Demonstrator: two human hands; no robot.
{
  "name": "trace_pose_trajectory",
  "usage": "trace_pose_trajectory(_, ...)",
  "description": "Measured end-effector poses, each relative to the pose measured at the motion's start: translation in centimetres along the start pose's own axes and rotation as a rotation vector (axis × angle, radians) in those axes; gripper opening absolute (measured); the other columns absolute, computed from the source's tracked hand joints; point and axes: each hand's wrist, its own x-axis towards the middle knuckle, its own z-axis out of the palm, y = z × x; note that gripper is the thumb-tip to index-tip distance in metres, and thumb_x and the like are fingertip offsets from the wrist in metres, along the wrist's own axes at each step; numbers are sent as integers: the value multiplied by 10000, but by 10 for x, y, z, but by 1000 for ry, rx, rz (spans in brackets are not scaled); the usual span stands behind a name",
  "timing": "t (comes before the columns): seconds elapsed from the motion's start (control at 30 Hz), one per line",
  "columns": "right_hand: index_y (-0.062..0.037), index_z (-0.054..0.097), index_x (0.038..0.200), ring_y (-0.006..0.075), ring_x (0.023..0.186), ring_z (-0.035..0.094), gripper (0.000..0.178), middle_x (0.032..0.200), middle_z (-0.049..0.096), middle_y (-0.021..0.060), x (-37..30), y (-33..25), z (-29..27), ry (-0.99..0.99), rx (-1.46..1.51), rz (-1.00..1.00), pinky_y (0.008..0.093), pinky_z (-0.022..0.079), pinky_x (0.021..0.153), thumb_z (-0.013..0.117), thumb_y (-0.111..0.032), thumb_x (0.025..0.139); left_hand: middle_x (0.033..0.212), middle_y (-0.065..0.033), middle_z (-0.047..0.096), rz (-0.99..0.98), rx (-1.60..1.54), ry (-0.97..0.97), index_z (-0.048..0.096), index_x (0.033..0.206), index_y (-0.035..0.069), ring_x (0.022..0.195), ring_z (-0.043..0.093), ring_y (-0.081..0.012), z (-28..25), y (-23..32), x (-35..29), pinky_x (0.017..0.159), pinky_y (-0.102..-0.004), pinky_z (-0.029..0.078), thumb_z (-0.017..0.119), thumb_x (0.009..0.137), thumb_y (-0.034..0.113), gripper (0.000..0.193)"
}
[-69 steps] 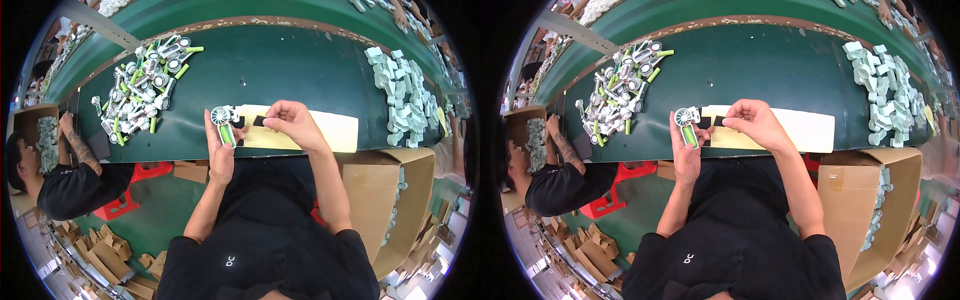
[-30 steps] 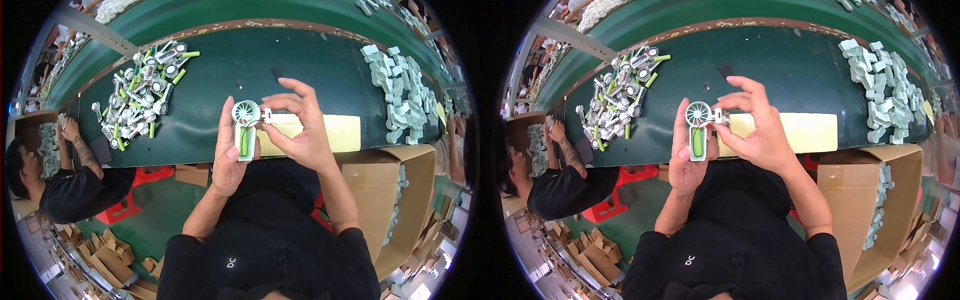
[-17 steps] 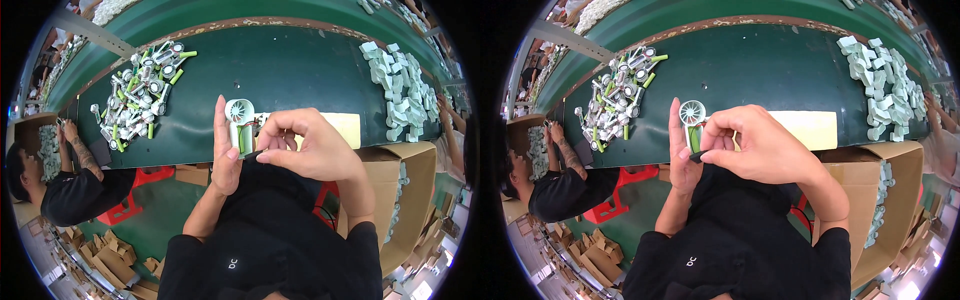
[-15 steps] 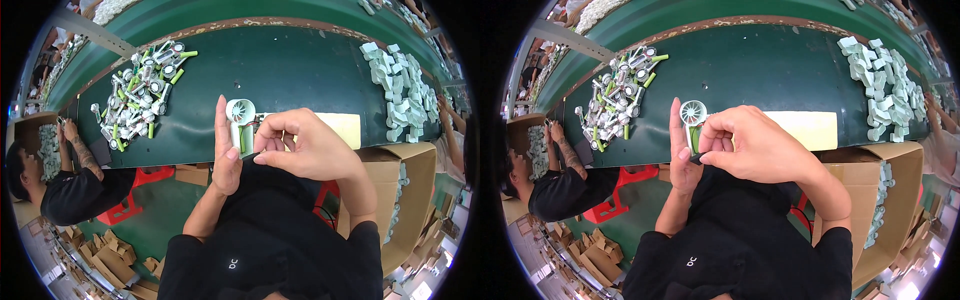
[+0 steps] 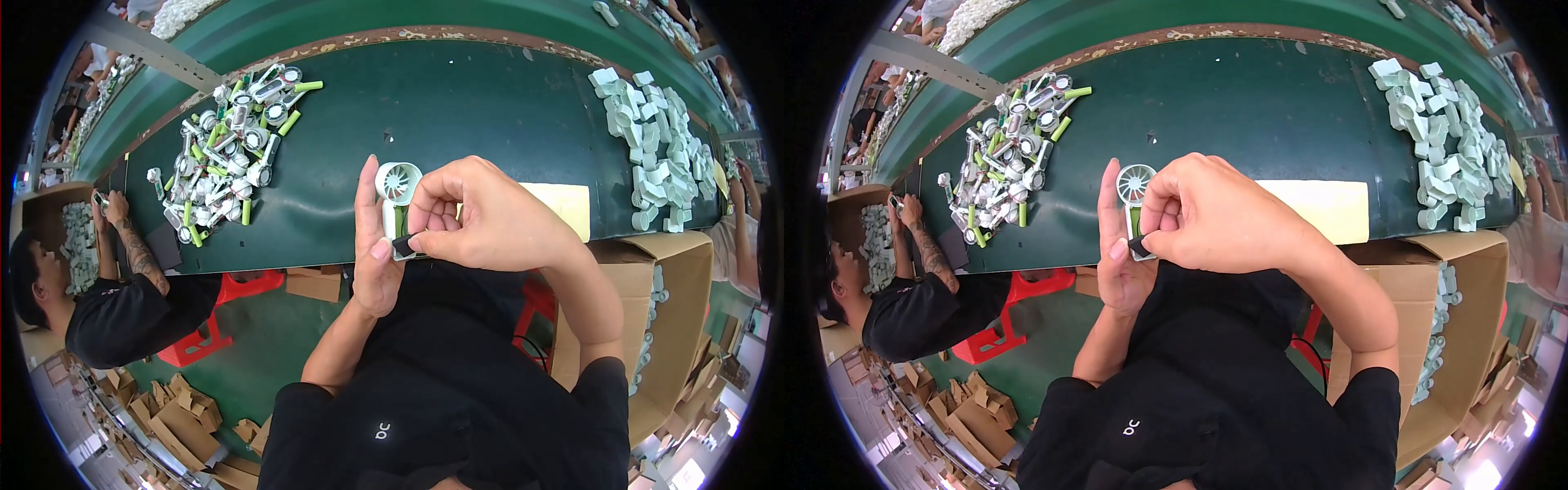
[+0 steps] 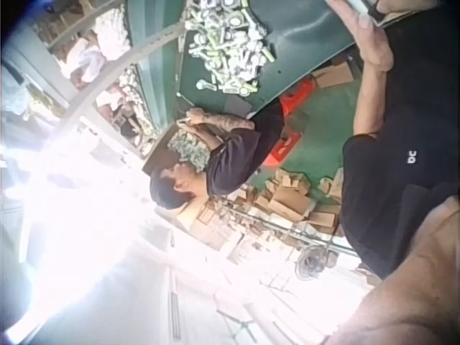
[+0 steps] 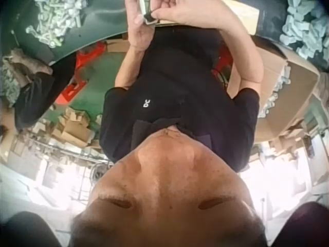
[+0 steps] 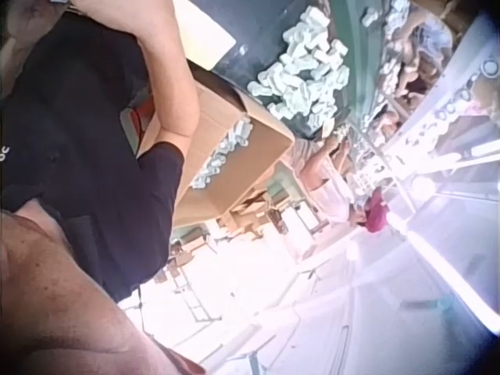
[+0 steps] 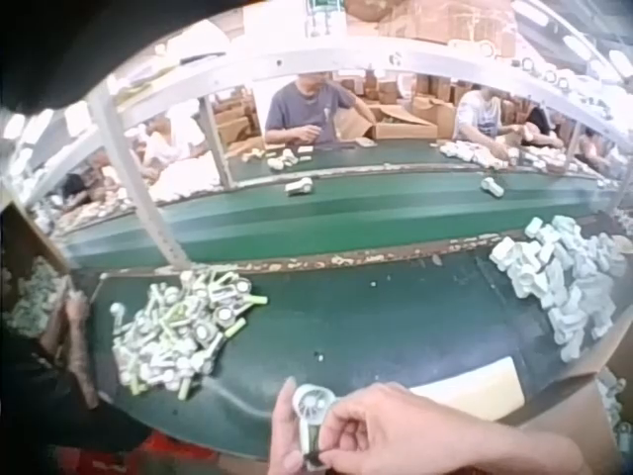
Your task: The person assembles mini fans by fitting electronic components and batteries into plastic casing halves, applying tape strips, snapping the housings together, and placing the assembled fans onto a conveyor belt.
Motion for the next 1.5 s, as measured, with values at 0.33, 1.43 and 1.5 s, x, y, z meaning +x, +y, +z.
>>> trace_pose_trajectory(0.33,29,687,785,97,624,607,100,678,650,51,4,0,-1,52,-103,-16,271,494,594,736,-59,788,1530,-194,458,35,-44,15,29,1679,44,1383,523,-295,1,-9,1,1155,-404,440,585,882,370,1025)
trace_pose_trajectory(1.43,35,639,825,406,632,676,81,655,665,204,5,21,28,274,-426,-117,490,518,607,617,-41,806,1508,-194,416,238,493,-49,-49,1653,-49,1355,457,-277,-9,-30,7,1202,-392,297,375,877,-25,884)
trace_pose_trajectory(1.5,17,666,858,376,599,673,91,628,667,177,1,13,28,262,-382,-111,463,504,596,626,-55,820,1506,-164,420,257,452,72,59,1671,-12,1367,436,-228,-9,-31,4,1200,-376,298,473,848,92,927)
